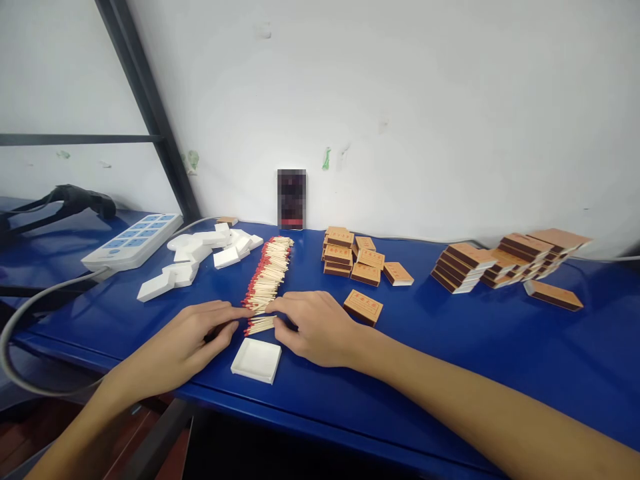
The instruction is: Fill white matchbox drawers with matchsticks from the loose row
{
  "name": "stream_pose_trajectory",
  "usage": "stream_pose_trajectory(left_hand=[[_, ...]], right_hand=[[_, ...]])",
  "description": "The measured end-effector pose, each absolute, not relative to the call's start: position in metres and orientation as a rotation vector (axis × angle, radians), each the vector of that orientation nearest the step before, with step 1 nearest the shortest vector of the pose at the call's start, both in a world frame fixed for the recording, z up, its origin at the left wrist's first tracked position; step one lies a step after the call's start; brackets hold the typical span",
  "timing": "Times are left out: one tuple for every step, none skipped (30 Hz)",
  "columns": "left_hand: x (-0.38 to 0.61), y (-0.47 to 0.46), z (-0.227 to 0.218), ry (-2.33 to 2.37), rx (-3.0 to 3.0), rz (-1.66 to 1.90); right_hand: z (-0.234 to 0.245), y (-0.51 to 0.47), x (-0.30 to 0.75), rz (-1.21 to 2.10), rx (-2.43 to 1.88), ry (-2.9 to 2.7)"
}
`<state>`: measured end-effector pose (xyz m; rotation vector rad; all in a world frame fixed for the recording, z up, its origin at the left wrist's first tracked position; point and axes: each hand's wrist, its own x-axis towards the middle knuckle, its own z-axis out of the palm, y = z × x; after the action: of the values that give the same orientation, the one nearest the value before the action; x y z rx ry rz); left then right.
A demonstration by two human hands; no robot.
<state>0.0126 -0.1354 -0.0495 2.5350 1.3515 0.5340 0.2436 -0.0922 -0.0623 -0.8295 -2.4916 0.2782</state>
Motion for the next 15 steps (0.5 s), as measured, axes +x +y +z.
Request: stream_pose_trajectory(left_hand=[[0.0126, -0.1357, -0.0494, 1.356, 2.527, 0.535], [0.0124, -0.1359, -0.0494, 1.360, 2.520, 0.538], [0.0123, -0.1360, -0.0495, 1.362, 2.517, 0.542], [0.0122, -0.1360, -0.0497, 1.362, 2.517, 0.547], [0.0121, -0.1358, -0.0500, 1.364, 2.520, 0.551], [0.0121, -0.1355, -0.0503, 1.368, 2.524, 0.551], [0.0121, -0.1353, -0.0506, 1.375, 2.528, 0.546], [0.0122, -0.1351, -0.0509, 1.382, 2.535, 0.541], [0.0123, -0.1350, -0.0511, 1.390, 2.543, 0.538], [0.0125, -0.1351, -0.0512, 1.396, 2.550, 0.536], [0.0127, -0.1353, -0.0512, 1.397, 2.554, 0.534], [0.0128, -0.1355, -0.0510, 1.394, 2.557, 0.534], [0.0130, -0.1357, -0.0508, 1.387, 2.559, 0.532], [0.0131, -0.1359, -0.0505, 1.384, 2.559, 0.530], [0.0132, -0.1360, -0.0503, 1.384, 2.558, 0.527]], right_hand=[[-0.0620, -0.0921, 0.2434, 0.281, -0.839, -2.490], [-0.0617, -0.0920, 0.2433, 0.286, -0.850, -2.491], [-0.0613, -0.0917, 0.2432, 0.293, -0.862, -2.491], [-0.0610, -0.0914, 0.2432, 0.302, -0.874, -2.492], [-0.0607, -0.0911, 0.2432, 0.312, -0.885, -2.490], [-0.0603, -0.0907, 0.2432, 0.323, -0.893, -2.488], [-0.0601, -0.0904, 0.2432, 0.332, -0.897, -2.486], [-0.0599, -0.0901, 0.2431, 0.338, -0.897, -2.487], [-0.0597, -0.0899, 0.2430, 0.340, -0.896, -2.489], [-0.0595, -0.0898, 0.2428, 0.340, -0.895, -2.491], [-0.0594, -0.0898, 0.2426, 0.339, -0.895, -2.493], [-0.0592, -0.0900, 0.2424, 0.338, -0.897, -2.494], [-0.0590, -0.0901, 0.2422, 0.338, -0.902, -2.494], [-0.0588, -0.0904, 0.2420, 0.338, -0.907, -2.493], [-0.0587, -0.0906, 0.2418, 0.338, -0.913, -2.493]])
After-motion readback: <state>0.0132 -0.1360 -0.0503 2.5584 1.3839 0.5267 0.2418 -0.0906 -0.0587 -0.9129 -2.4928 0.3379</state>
